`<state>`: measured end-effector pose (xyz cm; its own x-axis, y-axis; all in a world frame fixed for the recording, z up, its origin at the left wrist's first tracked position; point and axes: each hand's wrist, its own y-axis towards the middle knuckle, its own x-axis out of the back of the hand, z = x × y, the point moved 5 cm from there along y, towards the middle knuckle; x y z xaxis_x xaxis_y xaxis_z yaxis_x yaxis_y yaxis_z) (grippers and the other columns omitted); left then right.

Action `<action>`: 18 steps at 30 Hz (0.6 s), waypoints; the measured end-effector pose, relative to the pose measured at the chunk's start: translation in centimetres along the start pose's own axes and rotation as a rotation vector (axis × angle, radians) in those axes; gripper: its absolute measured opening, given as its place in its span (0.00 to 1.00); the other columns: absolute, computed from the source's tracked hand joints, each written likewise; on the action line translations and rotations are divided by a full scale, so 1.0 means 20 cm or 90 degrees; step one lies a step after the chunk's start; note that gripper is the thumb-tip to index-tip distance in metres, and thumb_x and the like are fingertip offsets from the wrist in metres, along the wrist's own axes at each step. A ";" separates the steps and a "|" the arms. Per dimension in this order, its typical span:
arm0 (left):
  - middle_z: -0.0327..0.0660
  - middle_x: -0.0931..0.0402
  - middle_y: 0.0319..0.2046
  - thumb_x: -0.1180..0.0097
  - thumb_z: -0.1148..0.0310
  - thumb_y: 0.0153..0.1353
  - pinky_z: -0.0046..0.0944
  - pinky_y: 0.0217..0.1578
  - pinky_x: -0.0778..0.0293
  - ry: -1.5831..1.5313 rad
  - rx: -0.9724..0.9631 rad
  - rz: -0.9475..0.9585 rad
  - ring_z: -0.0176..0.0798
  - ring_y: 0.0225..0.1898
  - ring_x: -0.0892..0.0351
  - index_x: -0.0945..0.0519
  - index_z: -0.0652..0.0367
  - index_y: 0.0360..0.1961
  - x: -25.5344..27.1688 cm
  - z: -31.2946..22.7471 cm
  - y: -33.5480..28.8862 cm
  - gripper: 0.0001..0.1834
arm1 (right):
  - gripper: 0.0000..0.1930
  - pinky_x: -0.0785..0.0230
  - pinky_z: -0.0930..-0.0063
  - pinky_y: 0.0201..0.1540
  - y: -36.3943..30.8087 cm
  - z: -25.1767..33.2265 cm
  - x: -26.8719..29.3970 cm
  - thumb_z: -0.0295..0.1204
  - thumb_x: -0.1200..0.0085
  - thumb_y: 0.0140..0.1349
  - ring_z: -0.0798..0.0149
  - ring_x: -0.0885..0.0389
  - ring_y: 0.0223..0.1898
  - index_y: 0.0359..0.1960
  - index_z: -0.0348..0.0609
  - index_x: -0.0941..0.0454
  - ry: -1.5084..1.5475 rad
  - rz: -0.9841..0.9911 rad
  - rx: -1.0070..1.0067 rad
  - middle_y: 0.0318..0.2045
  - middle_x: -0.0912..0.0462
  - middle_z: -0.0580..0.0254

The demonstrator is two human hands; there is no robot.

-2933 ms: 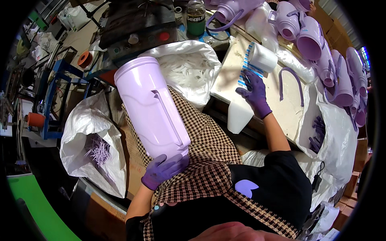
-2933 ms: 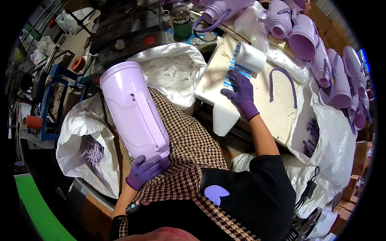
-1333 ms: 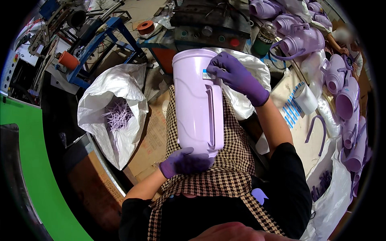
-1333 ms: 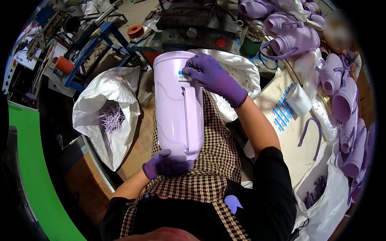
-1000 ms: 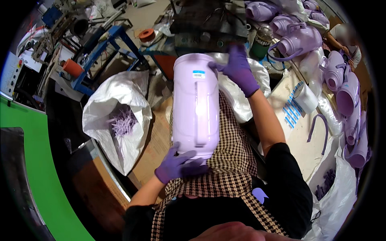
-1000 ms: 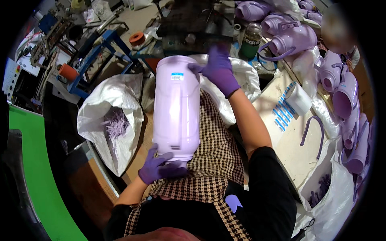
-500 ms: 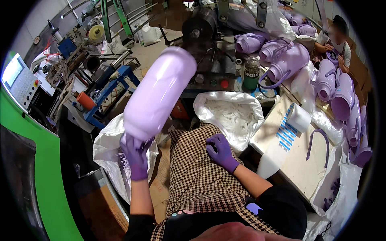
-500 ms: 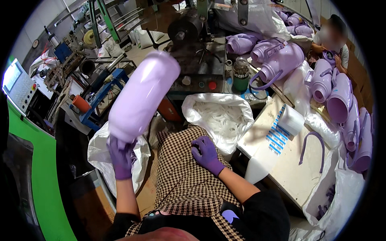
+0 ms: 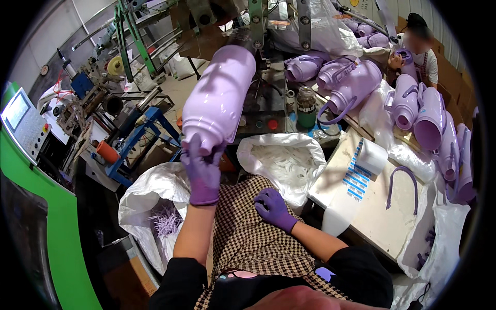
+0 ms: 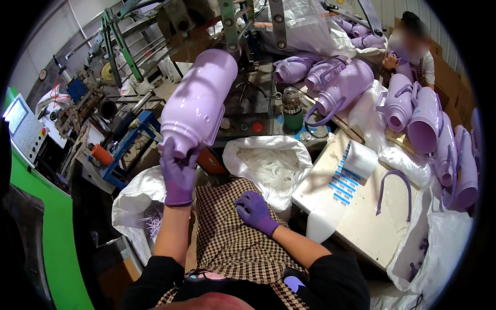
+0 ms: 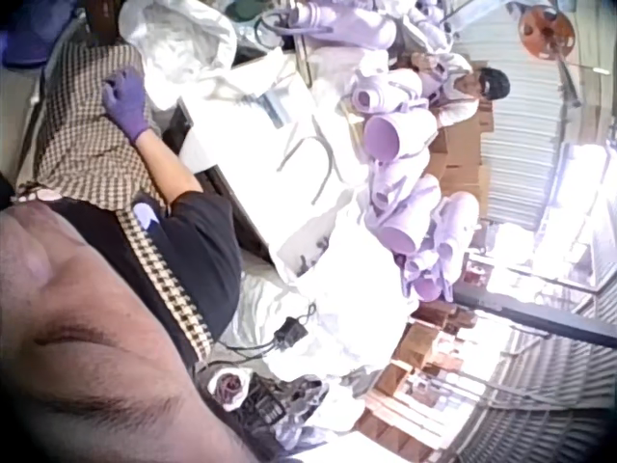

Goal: The person assembles purple water bottles by attaching handles and lids. They pick up a bottle, secure a handle, and place the finished unit on a nearby table. The process is repeated for multiple bottles in a factory setting.

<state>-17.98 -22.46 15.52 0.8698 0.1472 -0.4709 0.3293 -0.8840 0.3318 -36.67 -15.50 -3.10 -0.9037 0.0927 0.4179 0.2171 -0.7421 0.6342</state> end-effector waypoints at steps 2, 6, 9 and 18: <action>0.50 0.31 0.62 0.42 0.56 0.67 0.55 0.58 0.20 0.093 -0.061 0.047 0.55 0.63 0.28 0.34 0.55 0.64 0.04 -0.06 -0.01 0.29 | 0.08 0.29 0.58 0.46 0.01 0.04 -0.03 0.30 0.39 0.56 0.52 0.22 0.41 0.37 0.46 0.21 0.019 -0.009 0.018 0.36 0.23 0.58; 0.45 0.33 0.65 0.48 0.50 0.69 0.58 0.60 0.23 -0.109 0.186 -0.012 0.55 0.65 0.30 0.37 0.51 0.68 -0.01 -0.04 0.10 0.31 | 0.07 0.30 0.60 0.47 0.04 0.03 -0.06 0.30 0.38 0.55 0.54 0.23 0.42 0.36 0.47 0.19 -0.004 0.004 0.000 0.36 0.21 0.60; 0.47 0.33 0.65 0.49 0.49 0.69 0.57 0.60 0.22 -0.003 0.126 0.136 0.56 0.64 0.29 0.37 0.53 0.68 -0.01 -0.07 0.10 0.32 | 0.07 0.30 0.60 0.46 0.03 0.01 -0.05 0.30 0.38 0.55 0.54 0.23 0.41 0.35 0.48 0.19 -0.017 0.013 0.011 0.36 0.21 0.60; 0.52 0.37 0.65 0.48 0.57 0.71 0.53 0.58 0.20 -0.103 0.217 0.150 0.55 0.61 0.27 0.37 0.58 0.65 -0.32 0.14 0.53 0.28 | 0.08 0.30 0.60 0.47 0.03 0.02 -0.04 0.30 0.39 0.56 0.55 0.23 0.41 0.36 0.49 0.21 -0.028 0.023 0.008 0.35 0.23 0.61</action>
<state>-21.09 -34.09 19.84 0.8289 -0.1238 -0.5455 -0.0356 -0.9849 0.1694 -35.53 -15.75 -2.74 -0.8782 0.0945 0.4688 0.2548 -0.7371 0.6259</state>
